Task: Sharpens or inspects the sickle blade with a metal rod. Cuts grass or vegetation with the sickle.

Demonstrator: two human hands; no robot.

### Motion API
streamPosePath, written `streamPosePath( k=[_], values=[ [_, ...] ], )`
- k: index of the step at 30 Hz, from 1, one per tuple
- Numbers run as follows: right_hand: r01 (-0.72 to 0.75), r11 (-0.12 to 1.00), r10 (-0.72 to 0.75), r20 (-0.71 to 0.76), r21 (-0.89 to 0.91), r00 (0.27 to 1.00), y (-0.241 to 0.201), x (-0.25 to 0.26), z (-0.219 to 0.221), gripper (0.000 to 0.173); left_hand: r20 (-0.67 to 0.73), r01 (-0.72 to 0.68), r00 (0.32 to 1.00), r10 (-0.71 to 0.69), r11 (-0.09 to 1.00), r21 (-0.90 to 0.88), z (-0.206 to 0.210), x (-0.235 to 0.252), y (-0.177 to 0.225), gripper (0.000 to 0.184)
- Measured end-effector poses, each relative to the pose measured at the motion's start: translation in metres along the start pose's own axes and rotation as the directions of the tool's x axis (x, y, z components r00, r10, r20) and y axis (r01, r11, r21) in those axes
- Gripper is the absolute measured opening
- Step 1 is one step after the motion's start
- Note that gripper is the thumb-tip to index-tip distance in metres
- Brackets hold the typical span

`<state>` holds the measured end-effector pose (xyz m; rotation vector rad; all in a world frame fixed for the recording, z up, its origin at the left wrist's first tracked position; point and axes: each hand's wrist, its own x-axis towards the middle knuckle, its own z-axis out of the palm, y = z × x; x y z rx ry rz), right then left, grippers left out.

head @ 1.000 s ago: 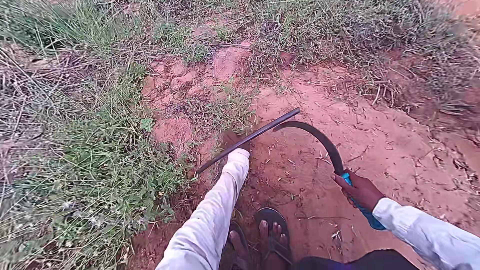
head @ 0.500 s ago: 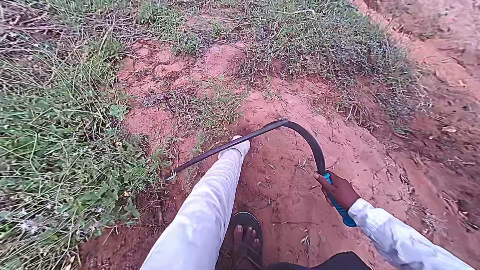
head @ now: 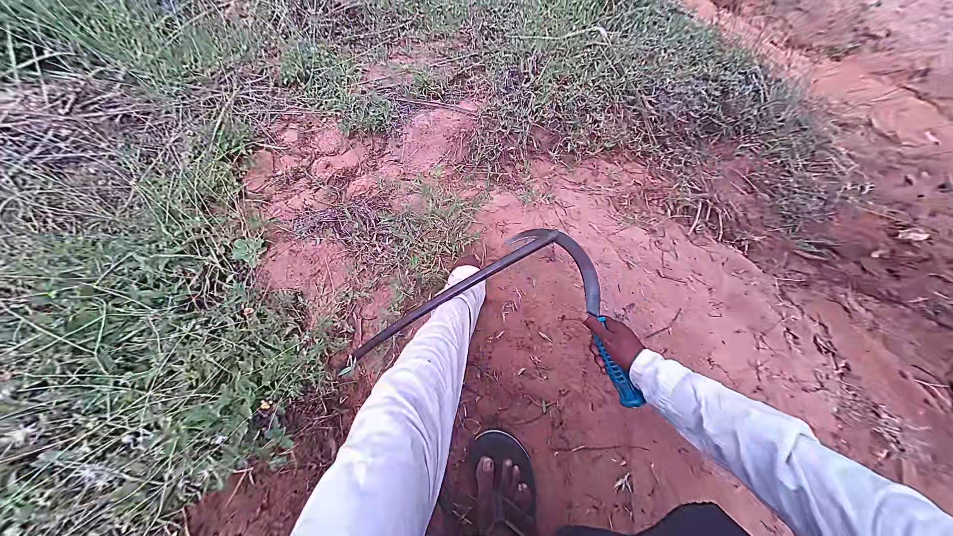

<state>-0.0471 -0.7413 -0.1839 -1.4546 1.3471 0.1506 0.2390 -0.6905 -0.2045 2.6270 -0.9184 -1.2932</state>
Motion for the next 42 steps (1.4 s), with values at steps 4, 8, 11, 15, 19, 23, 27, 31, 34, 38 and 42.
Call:
streamPosePath(
  k=[4,8,11,15,19,23,27,31,34,38,42],
  values=[
    [0.044,0.964,-0.044,0.007,-0.264,0.999,-0.014,0.024,0.02,0.052,-0.029,0.013,0.999,-0.014,1.0,-0.028,-0.004,0.003,-0.007,0.049],
    [0.015,0.896,0.003,0.039,-0.443,0.999,-0.006,0.018,0.029,0.062,-0.023,0.029,0.999,-0.03,0.999,-0.021,-0.003,-0.001,-0.007,0.047],
    [0.001,0.899,0.044,0.092,-0.437,0.995,0.009,-0.019,0.025,0.056,-0.008,0.025,1.0,-0.025,0.999,-0.035,-0.001,-0.007,-0.011,0.049],
    [0.001,0.884,0.048,0.093,-0.467,0.994,0.023,-0.062,-0.011,0.05,-0.113,-0.006,0.994,-0.006,0.994,-0.106,0.04,0.0,-0.028,0.041],
    [0.031,0.936,-0.045,-0.033,-0.35,0.998,0.019,-0.075,-0.028,0.047,-0.141,-0.054,0.989,0.043,0.995,-0.079,0.039,-0.013,-0.06,0.039],
    [0.038,0.956,-0.052,-0.042,-0.291,0.998,0.0,-0.066,-0.029,0.047,-0.42,-0.11,0.895,-0.148,0.84,-0.531,0.026,-0.031,-0.089,0.035],
    [0.075,0.95,-0.099,-0.066,-0.303,0.993,0.007,-0.069,-0.037,0.046,-0.477,-0.159,0.747,-0.463,0.572,-0.805,0.012,-0.049,-0.109,0.036],
    [0.043,0.977,-0.065,-0.1,-0.208,0.993,0.016,-0.066,-0.042,0.044,-0.507,-0.294,0.59,-0.628,0.418,-0.86,0.015,-0.059,-0.114,0.044],
    [0.026,0.981,-0.044,-0.092,-0.192,0.995,0.015,-0.059,-0.04,0.045,-0.77,-0.277,0.469,-0.434,0.755,-0.594,0.037,-0.052,-0.107,0.064],
    [0.08,0.959,-0.092,-0.033,-0.271,0.995,0.015,-0.055,-0.034,0.045,-0.822,-0.413,0.376,0.427,0.872,0.263,0.086,-0.04,-0.086,0.061],
    [0.083,0.943,-0.085,0.008,-0.323,0.996,0.017,-0.053,-0.031,0.046,-0.32,-0.055,0.935,0.152,0.955,0.293,0.062,-0.023,-0.041,0.072]
  ],
)
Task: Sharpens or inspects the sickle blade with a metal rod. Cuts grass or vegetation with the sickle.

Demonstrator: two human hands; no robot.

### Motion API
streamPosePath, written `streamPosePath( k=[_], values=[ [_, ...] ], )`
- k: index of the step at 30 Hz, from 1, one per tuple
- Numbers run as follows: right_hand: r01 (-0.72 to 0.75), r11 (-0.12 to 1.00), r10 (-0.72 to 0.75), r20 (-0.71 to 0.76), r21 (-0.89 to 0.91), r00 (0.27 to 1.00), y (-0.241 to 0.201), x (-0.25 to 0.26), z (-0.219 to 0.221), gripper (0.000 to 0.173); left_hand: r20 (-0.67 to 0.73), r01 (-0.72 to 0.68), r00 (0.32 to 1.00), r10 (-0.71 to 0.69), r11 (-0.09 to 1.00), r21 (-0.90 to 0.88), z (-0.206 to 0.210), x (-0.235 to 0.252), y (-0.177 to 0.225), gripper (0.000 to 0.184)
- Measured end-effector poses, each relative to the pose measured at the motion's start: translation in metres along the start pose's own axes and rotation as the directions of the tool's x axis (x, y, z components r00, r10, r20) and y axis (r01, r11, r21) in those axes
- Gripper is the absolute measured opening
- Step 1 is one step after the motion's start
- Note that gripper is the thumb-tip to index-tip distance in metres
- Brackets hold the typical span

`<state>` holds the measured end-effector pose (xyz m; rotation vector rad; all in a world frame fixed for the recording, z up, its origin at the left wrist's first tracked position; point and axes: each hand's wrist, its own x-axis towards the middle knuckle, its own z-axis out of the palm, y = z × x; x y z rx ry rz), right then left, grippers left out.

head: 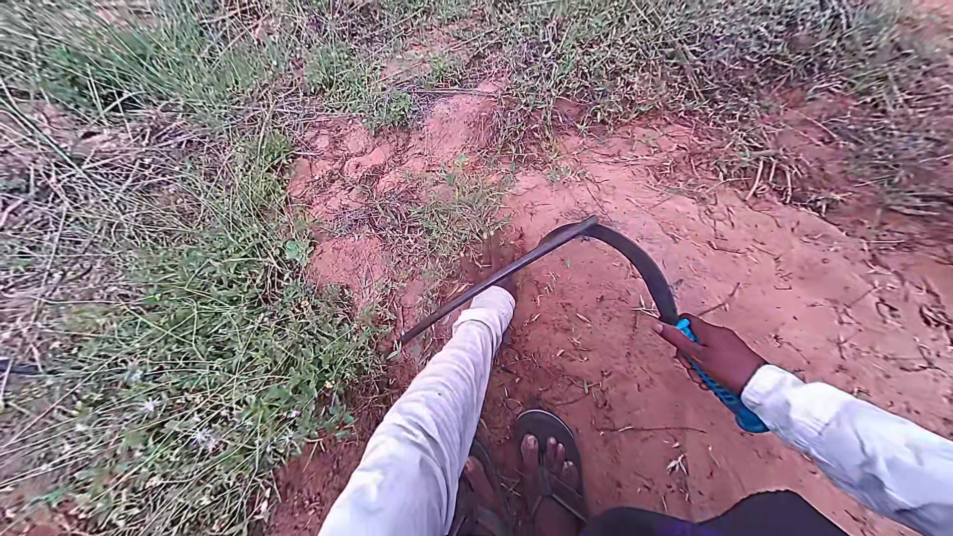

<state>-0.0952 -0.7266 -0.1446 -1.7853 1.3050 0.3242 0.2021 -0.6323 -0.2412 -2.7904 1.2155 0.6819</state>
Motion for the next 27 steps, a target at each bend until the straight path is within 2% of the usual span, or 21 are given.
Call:
streamPosePath(
  k=[1,3,6,10,14,16,22,25,27],
  values=[
    [-0.001,1.0,0.001,-0.001,-0.004,1.0,0.0,0.0,-0.001,0.047,-0.065,0.078,0.995,-0.082,0.995,-0.058,0.0,0.014,-0.008,0.069],
    [-0.011,1.0,0.011,-0.01,0.009,1.0,0.002,-0.001,-0.002,0.047,0.028,0.167,0.986,-0.165,0.982,-0.084,-0.02,0.028,-0.03,0.058],
    [-0.002,0.998,0.003,-0.02,0.058,1.0,0.005,-0.001,-0.003,0.045,0.117,0.126,0.987,-0.107,0.978,-0.165,-0.04,0.029,-0.061,0.044],
    [0.009,0.996,-0.017,0.098,0.084,0.995,0.002,0.004,0.008,0.043,0.156,0.08,0.986,-0.066,0.993,-0.084,-0.033,0.028,-0.07,0.044],
    [-0.103,0.94,0.046,0.179,0.325,0.983,-0.011,0.022,0.04,0.038,0.178,0.162,0.975,-0.136,0.977,-0.142,-0.04,0.026,-0.066,0.043],
    [-0.165,0.893,0.074,0.225,0.418,0.972,-0.021,0.042,0.059,0.039,0.172,0.117,0.98,-0.095,0.985,-0.123,-0.048,0.018,-0.064,0.041],
    [-0.226,0.914,0.072,0.412,0.338,0.908,-0.061,0.081,0.133,0.048,0.104,0.047,0.994,-0.04,0.997,-0.069,-0.03,0.034,-0.067,0.039],
    [-0.262,0.899,0.09,0.437,0.352,0.895,-0.066,0.058,0.161,0.051,0.085,0.054,0.995,-0.045,0.993,-0.104,-0.013,0.058,-0.078,0.035],
    [-0.309,0.885,0.113,0.483,0.348,0.868,-0.063,0.035,0.156,0.051,0.13,0.056,0.991,-0.043,0.994,-0.096,-0.015,0.057,-0.086,0.036]
  ],
)
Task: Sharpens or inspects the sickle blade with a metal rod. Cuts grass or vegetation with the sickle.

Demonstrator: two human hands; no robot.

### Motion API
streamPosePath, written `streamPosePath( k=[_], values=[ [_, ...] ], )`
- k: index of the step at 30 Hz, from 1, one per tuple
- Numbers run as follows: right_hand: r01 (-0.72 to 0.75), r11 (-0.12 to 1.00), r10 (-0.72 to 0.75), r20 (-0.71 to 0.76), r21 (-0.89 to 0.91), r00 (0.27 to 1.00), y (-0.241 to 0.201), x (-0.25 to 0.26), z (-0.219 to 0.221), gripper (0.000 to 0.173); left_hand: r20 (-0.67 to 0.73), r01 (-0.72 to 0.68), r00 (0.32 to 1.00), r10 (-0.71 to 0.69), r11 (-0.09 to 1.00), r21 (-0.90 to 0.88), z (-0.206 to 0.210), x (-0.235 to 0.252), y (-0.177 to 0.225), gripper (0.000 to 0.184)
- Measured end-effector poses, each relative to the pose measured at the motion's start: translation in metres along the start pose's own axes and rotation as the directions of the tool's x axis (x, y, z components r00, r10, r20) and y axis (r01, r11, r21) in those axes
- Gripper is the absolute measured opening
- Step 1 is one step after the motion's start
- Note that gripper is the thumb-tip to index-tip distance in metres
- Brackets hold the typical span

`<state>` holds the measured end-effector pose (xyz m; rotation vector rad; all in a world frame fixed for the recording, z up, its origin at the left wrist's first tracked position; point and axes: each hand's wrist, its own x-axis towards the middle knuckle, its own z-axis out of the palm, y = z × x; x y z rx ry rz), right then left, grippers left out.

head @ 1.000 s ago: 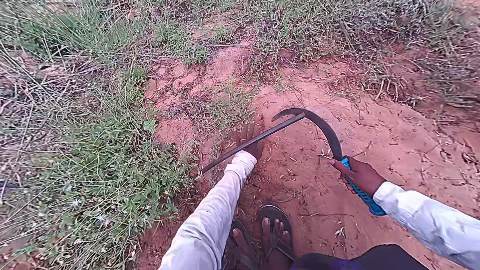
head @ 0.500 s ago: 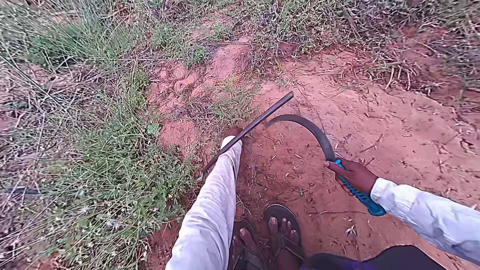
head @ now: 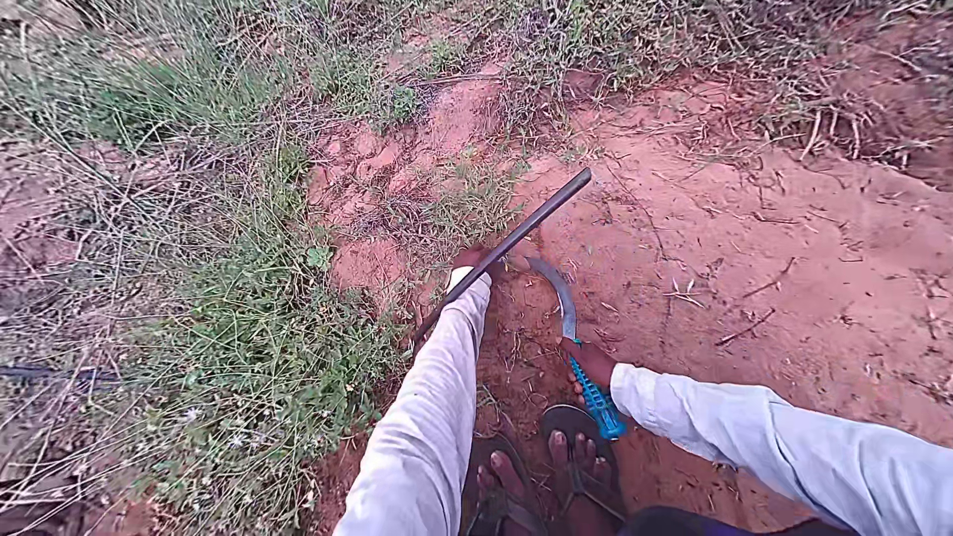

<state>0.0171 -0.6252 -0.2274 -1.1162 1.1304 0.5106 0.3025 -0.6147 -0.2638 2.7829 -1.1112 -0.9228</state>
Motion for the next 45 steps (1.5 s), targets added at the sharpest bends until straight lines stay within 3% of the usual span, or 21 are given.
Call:
streamPosePath(
  k=[4,9,13,16,18,21,23,26,28,31,32,34,36,37,39,42,45],
  values=[
    [-0.071,0.997,0.07,0.044,0.031,0.997,0.006,-0.041,-0.019,0.046,0.026,0.048,0.999,-0.046,0.994,-0.096,-0.001,-0.005,0.009,0.039],
    [-0.057,0.991,0.052,-0.039,-0.124,0.998,-0.003,-0.014,-0.003,0.053,0.057,0.103,0.994,-0.092,0.964,-0.246,-0.024,-0.034,0.033,0.042],
    [-0.066,0.976,0.06,-0.036,-0.206,0.998,0.019,-0.047,-0.011,0.052,-0.11,0.129,0.983,-0.15,0.975,-0.181,-0.032,-0.032,-0.009,0.038],
    [-0.055,0.981,0.039,-0.089,-0.184,0.995,0.04,-0.085,-0.045,0.041,-0.196,0.135,0.958,-0.208,0.934,-0.332,-0.041,-0.033,-0.021,0.039],
    [0.049,0.974,-0.094,-0.197,-0.222,0.976,0.051,-0.098,-0.066,0.037,-0.209,0.168,0.923,-0.322,0.828,-0.535,-0.039,-0.036,-0.018,0.042],
    [0.158,0.903,-0.304,-0.336,-0.399,0.891,0.056,-0.099,-0.094,0.042,-0.198,0.277,0.79,-0.58,0.626,-0.729,-0.023,-0.028,-0.028,0.048],
    [0.108,0.868,-0.314,-0.366,-0.485,0.876,0.046,-0.1,-0.115,0.05,-0.232,0.303,0.757,-0.611,0.643,-0.704,-0.023,-0.03,-0.022,0.05],
    [0.13,0.85,-0.362,-0.387,-0.51,0.848,0.033,-0.097,-0.123,0.052,-0.413,0.302,0.743,-0.527,0.814,-0.496,-0.018,-0.045,0.0,0.081],
    [0.135,0.839,-0.369,-0.37,-0.526,0.853,0.024,-0.097,-0.126,0.051,-0.488,0.232,0.781,-0.389,0.907,-0.352,-0.003,-0.053,0.009,0.098],
    [0.101,0.817,-0.331,-0.317,-0.568,0.889,0.022,-0.098,-0.137,0.051,-0.59,-0.001,0.802,-0.09,0.988,-0.151,0.03,-0.07,0.035,0.08],
    [0.096,0.813,-0.324,-0.308,-0.574,0.895,0.026,-0.097,-0.14,0.051,-0.5,-0.089,0.865,0.038,0.993,-0.077,0.033,-0.086,0.047,0.069],
    [0.094,0.84,-0.307,-0.325,-0.535,0.894,0.034,-0.096,-0.142,0.049,-0.371,-0.284,0.886,0.278,0.958,0.04,0.042,-0.103,0.065,0.05],
    [0.09,0.884,-0.273,-0.35,-0.459,0.896,0.038,-0.099,-0.142,0.045,0.036,-0.312,0.95,0.31,0.945,0.101,0.034,-0.102,0.081,0.052],
    [0.095,0.898,-0.269,-0.362,-0.43,0.893,0.039,-0.101,-0.143,0.044,0.148,-0.302,0.947,0.284,0.945,0.123,0.034,-0.096,0.087,0.06],
    [0.115,0.907,-0.279,-0.376,-0.405,0.884,0.036,-0.104,-0.147,0.043,0.226,-0.297,0.939,0.258,0.942,0.158,0.033,-0.087,0.091,0.07],
    [0.129,0.904,-0.291,-0.366,-0.408,0.884,0.03,-0.105,-0.147,0.043,0.308,-0.297,0.925,0.225,0.931,0.211,0.025,-0.09,0.094,0.049],
    [0.128,0.89,-0.291,-0.329,-0.438,0.899,0.026,-0.104,-0.144,0.042,0.291,-0.173,0.951,0.106,0.961,0.215,0.022,-0.104,0.095,0.052]
  ],
)
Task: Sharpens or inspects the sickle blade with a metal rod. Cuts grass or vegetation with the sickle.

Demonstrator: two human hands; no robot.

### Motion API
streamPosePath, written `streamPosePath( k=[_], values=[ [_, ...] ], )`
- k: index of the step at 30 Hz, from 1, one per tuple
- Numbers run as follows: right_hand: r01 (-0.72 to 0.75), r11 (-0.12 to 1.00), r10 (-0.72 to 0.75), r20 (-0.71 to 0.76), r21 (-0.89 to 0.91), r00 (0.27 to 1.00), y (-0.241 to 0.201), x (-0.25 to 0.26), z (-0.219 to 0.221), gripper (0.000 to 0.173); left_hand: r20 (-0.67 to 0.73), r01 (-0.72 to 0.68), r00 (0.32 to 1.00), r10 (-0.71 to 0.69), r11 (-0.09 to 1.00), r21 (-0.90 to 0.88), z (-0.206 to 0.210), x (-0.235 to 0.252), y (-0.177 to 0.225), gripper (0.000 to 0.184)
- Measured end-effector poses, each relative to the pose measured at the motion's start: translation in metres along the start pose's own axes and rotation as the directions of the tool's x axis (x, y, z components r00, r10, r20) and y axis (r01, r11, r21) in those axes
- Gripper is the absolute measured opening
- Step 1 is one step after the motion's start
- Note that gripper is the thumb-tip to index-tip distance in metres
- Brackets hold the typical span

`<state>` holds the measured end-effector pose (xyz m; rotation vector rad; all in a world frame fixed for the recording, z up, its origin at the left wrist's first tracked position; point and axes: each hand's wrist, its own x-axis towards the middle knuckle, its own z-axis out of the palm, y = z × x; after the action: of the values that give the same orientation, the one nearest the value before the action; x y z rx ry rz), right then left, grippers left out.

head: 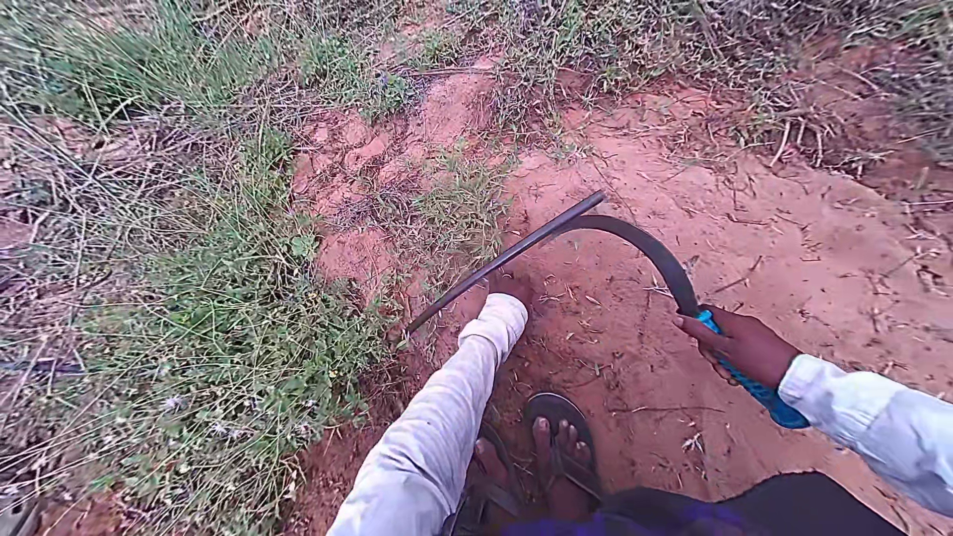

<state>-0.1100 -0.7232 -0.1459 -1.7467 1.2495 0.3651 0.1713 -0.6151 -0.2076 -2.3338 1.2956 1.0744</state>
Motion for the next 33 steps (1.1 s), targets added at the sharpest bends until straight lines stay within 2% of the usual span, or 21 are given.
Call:
streamPosePath(
  k=[1,5,10,12,14,17,19,23,26,29,31,33],
  values=[
    [0.003,1.0,-0.003,0.017,-0.023,1.0,0.0,0.0,0.0,0.044,0.008,0.049,0.999,-0.049,0.999,-0.01,-0.001,-0.003,0.001,0.055],
    [0.022,0.992,-0.014,0.066,-0.124,0.998,0.006,0.002,0.006,0.045,0.036,0.143,0.989,-0.142,0.99,-0.008,0.001,0.004,0.004,0.043],
    [0.034,0.993,-0.027,0.055,-0.116,0.998,0.007,0.003,0.006,0.045,0.052,0.049,0.997,-0.05,0.999,0.014,-0.001,-0.007,-0.005,0.042],
    [0.034,0.998,-0.029,0.074,-0.061,0.997,0.009,0.006,0.008,0.043,0.029,0.006,1.0,-0.003,0.997,-0.072,0.004,-0.017,-0.029,0.041],
    [0.033,0.999,-0.029,0.125,-0.026,0.992,0.008,0.012,0.015,0.041,-0.026,-0.026,0.999,0.02,0.962,-0.272,0.014,-0.021,-0.054,0.039],
    [0.065,0.998,-0.059,0.197,-0.027,0.979,-0.004,0.023,0.032,0.042,-0.116,-0.066,0.993,0.017,0.9,-0.432,0.024,-0.032,-0.062,0.039],
    [0.07,0.994,-0.049,0.238,-0.082,0.97,-0.017,0.029,0.045,0.046,-0.12,-0.051,0.993,-0.005,0.886,-0.461,0.031,-0.044,-0.064,0.039],
    [0.073,0.981,-0.018,0.293,-0.181,0.956,-0.027,0.037,0.06,0.05,-0.123,-0.015,0.991,-0.046,0.89,-0.456,0.038,-0.057,-0.077,0.038],
    [0.061,0.973,0.008,0.299,-0.221,0.954,-0.022,0.035,0.062,0.05,-0.123,0.109,0.976,-0.178,0.894,-0.434,0.038,-0.054,-0.062,0.047],
    [0.084,0.937,0.014,0.278,-0.338,0.961,-0.024,0.025,0.052,0.055,-0.002,0.211,0.975,-0.223,0.926,-0.313,0.029,-0.045,-0.047,0.058],
    [0.107,0.902,0.012,0.272,-0.419,0.962,-0.026,0.021,0.05,0.059,0.142,0.241,0.966,-0.218,0.954,-0.177,0.018,-0.05,-0.037,0.057],
    [0.116,0.877,0.022,0.28,-0.466,0.96,-0.026,0.023,0.057,0.061,0.189,0.236,0.959,-0.211,0.964,-0.122,0.009,-0.058,-0.03,0.054]
  ],
)
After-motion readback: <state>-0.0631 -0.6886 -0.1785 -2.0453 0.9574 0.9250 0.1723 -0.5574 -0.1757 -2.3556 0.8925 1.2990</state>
